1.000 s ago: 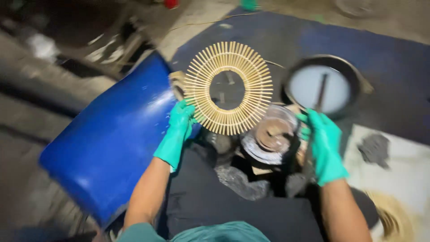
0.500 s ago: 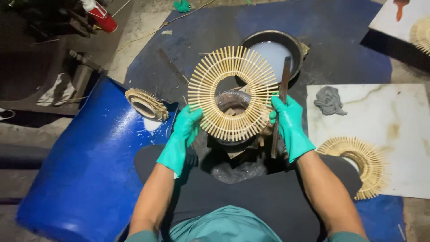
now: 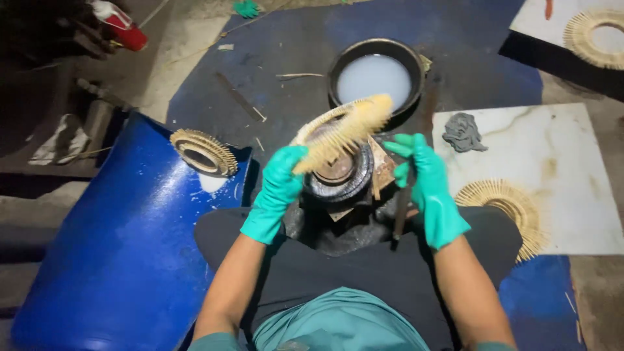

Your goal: Assembling and refining circular bamboo components using hand tools.

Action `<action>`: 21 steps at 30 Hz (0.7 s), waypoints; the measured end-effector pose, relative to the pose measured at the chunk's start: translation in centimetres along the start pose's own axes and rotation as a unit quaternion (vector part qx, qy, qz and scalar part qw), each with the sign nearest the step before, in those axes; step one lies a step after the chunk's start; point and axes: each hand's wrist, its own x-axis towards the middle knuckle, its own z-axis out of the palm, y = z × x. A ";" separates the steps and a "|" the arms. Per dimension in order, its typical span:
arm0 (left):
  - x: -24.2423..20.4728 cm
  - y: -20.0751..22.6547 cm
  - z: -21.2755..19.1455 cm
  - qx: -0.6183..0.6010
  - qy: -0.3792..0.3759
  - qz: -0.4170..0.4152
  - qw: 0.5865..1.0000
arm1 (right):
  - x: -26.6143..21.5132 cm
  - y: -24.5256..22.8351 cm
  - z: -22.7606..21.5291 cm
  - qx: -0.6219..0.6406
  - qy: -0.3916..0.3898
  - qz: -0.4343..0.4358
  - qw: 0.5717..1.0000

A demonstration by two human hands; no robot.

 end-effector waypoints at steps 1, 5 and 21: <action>-1.1 -0.1 0.6 -0.005 -0.001 -0.004 1.000 | 1.8 2.4 -1.5 -0.004 0.005 0.002 1.000; -6.0 -1.2 2.6 0.086 -0.147 0.155 0.973 | 6.2 9.1 -5.1 -0.098 0.056 0.062 0.992; -13.1 -16.6 9.0 -0.174 -0.131 -0.532 0.818 | 10.6 10.9 -4.2 -0.299 0.046 0.148 0.942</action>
